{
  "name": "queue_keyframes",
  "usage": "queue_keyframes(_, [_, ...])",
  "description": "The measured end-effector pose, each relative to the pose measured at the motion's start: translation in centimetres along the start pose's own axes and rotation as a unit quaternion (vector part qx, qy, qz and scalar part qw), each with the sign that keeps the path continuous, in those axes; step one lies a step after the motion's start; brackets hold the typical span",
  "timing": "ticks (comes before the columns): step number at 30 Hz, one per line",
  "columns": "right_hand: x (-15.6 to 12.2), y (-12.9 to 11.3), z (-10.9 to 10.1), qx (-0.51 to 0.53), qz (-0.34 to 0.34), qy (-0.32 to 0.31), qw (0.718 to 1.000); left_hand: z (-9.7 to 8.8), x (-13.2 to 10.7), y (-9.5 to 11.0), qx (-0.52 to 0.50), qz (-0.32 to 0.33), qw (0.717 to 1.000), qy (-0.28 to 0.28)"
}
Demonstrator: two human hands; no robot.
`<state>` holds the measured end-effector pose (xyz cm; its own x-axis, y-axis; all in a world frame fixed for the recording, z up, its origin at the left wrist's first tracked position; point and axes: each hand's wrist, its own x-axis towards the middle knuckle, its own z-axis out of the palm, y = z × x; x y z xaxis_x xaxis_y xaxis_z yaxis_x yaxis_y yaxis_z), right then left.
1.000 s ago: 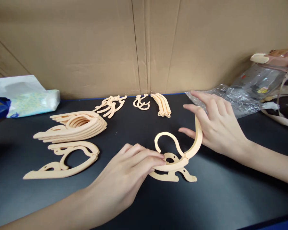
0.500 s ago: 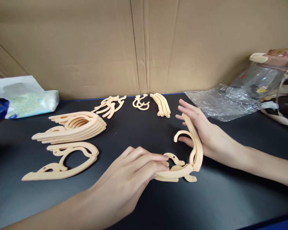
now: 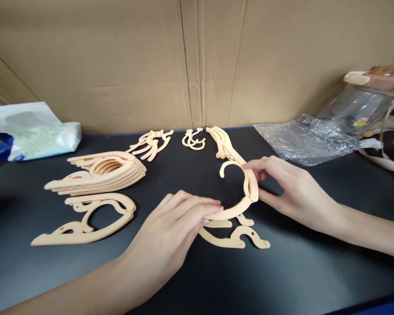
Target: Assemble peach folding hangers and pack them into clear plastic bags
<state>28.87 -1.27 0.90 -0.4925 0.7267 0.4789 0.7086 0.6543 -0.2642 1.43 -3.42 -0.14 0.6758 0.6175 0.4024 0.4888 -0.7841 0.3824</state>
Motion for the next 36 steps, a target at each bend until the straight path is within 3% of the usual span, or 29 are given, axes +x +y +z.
queue_keyframes(4, [0.1,-0.4,-0.1,0.055,-0.086,-0.05,0.994,0.0,0.0,-0.1,0.006,0.005,1.0,0.001])
queue_keyframes(9, [0.0,-0.2,0.0,0.039,-0.116,-0.091,0.988,0.0,0.3,-0.3,0.023,-0.027,0.999,0.012])
queue_keyframes(19, [0.4,0.4,0.8,0.017,-0.081,-0.084,0.993,0.1,0.5,-1.4,-0.007,-0.103,0.994,0.027])
queue_keyframes(36, [0.4,1.3,1.0,-0.022,-0.072,-0.083,0.994,0.1,0.3,-1.6,0.015,-0.152,0.988,0.021])
